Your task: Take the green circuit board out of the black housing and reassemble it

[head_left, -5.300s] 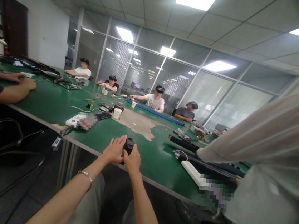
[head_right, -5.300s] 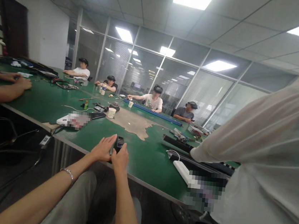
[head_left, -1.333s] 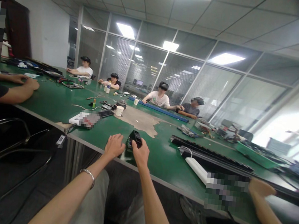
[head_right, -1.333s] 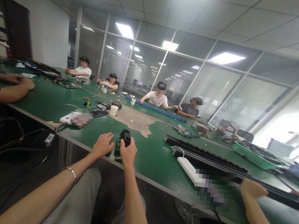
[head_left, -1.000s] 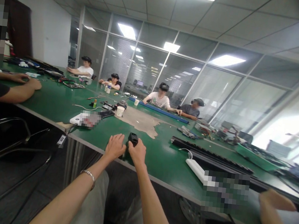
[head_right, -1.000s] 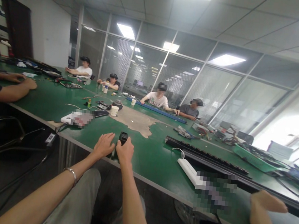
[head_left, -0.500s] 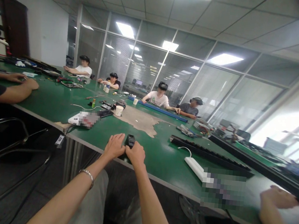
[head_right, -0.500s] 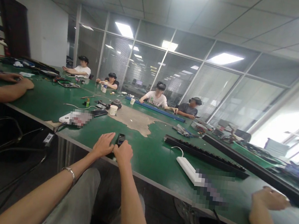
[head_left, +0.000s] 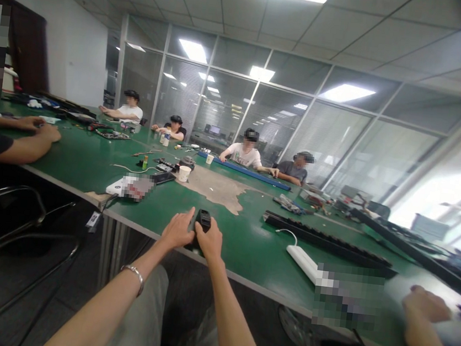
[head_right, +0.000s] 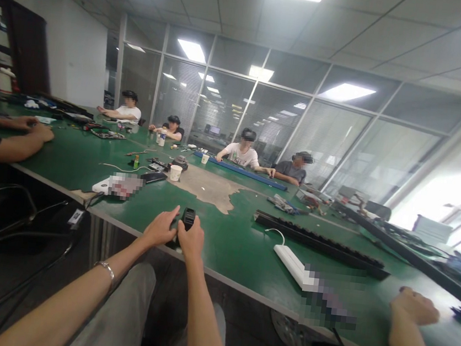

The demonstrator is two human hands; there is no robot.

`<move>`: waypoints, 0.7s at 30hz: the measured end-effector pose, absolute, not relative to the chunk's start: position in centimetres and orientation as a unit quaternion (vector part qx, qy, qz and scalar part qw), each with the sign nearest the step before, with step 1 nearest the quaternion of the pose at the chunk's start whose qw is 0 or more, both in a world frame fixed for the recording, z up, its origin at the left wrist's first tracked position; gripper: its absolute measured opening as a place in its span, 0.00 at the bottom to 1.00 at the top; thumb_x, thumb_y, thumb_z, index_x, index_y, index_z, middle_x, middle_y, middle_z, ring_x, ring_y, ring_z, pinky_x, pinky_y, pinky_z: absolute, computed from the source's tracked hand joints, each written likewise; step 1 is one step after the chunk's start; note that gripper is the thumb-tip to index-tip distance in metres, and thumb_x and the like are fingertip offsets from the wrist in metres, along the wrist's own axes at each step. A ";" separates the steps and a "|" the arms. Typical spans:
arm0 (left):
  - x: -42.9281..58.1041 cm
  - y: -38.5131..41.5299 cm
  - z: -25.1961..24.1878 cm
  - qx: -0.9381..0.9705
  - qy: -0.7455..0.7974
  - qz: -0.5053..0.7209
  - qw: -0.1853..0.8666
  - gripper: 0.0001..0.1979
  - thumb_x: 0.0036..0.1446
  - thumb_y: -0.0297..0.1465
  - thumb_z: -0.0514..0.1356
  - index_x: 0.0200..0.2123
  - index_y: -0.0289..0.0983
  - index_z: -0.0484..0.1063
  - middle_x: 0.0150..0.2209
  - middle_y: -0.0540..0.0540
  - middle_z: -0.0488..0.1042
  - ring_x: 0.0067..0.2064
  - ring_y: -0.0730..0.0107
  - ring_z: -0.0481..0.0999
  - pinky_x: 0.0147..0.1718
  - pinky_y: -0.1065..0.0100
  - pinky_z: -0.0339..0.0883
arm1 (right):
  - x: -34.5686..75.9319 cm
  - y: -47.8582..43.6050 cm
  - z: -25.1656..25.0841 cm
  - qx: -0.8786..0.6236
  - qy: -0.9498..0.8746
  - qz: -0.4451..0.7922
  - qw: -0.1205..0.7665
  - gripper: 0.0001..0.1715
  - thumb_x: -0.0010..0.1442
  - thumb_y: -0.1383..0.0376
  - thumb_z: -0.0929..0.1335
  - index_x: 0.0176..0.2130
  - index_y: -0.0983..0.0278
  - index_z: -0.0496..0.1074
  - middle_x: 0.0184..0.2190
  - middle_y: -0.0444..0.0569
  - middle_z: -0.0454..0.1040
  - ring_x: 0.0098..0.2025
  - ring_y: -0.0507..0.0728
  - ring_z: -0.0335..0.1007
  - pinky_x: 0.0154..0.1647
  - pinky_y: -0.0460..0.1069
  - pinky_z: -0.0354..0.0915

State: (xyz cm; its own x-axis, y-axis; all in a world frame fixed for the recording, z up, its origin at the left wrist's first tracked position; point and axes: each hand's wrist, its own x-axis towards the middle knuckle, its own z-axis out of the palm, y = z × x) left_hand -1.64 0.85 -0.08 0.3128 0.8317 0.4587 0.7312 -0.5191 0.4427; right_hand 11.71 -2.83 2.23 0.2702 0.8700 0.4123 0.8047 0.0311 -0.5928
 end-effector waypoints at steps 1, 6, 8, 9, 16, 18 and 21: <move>-1.7 0.8 -0.1 0.807 0.484 0.329 0.077 0.39 0.52 0.32 0.54 0.66 0.35 0.47 0.58 0.39 0.67 0.59 0.56 0.65 0.60 0.55 0.51 | 11.8 -2.8 2.6 -0.694 -0.599 0.040 0.397 0.33 0.57 0.53 0.65 0.58 0.66 0.63 0.47 0.56 0.75 0.49 0.61 0.72 0.48 0.50 0.64; -1.6 0.9 0.0 0.820 0.469 0.318 0.081 0.40 0.51 0.35 0.56 0.66 0.33 0.49 0.57 0.38 0.67 0.58 0.55 0.65 0.60 0.55 0.52 | 14.0 -2.9 3.2 -0.673 -0.564 0.003 0.478 0.38 0.58 0.51 0.64 0.61 0.68 0.59 0.55 0.58 0.69 0.55 0.61 0.67 0.55 0.51 0.60; -1.6 1.0 0.0 0.823 0.463 0.318 0.080 0.40 0.51 0.36 0.56 0.66 0.33 0.49 0.57 0.38 0.67 0.58 0.55 0.65 0.60 0.55 0.52 | 15.4 -3.1 2.5 -0.692 -0.543 -0.005 0.475 0.37 0.58 0.51 0.63 0.61 0.68 0.60 0.53 0.58 0.70 0.53 0.62 0.69 0.53 0.52 0.62; -1.6 1.0 0.0 0.825 0.461 0.316 0.081 0.40 0.51 0.36 0.57 0.66 0.33 0.49 0.58 0.38 0.67 0.59 0.55 0.65 0.60 0.54 0.52 | 16.0 -3.3 2.0 -0.712 -0.533 -0.004 0.458 0.37 0.58 0.51 0.63 0.60 0.68 0.61 0.52 0.58 0.72 0.52 0.63 0.69 0.51 0.52 0.63; -1.9 1.0 0.1 0.839 0.439 0.309 0.089 0.45 0.53 0.48 0.57 0.67 0.34 0.45 0.60 0.37 0.64 0.60 0.52 0.63 0.59 0.53 0.51 | 17.8 -3.9 -0.6 -0.733 -0.542 -0.018 0.411 0.46 0.52 0.52 0.68 0.61 0.77 0.58 0.54 0.69 0.67 0.56 0.69 0.64 0.55 0.56 0.59; -1.8 1.0 0.1 0.839 0.443 0.304 0.088 0.47 0.53 0.52 0.57 0.67 0.32 0.45 0.59 0.36 0.65 0.60 0.51 0.64 0.59 0.54 0.51 | 17.8 -3.9 -0.9 -0.734 -0.537 -0.019 0.416 0.50 0.52 0.51 0.68 0.63 0.78 0.54 0.56 0.70 0.65 0.57 0.70 0.63 0.55 0.57 0.58; -1.7 1.0 0.1 0.838 0.449 0.299 0.086 0.49 0.52 0.52 0.58 0.67 0.32 0.43 0.57 0.36 0.67 0.60 0.51 0.64 0.59 0.55 0.51 | 18.0 -4.0 -1.1 -0.729 -0.534 -0.002 0.428 0.47 0.53 0.50 0.67 0.62 0.77 0.57 0.53 0.69 0.68 0.55 0.69 0.65 0.54 0.57 0.59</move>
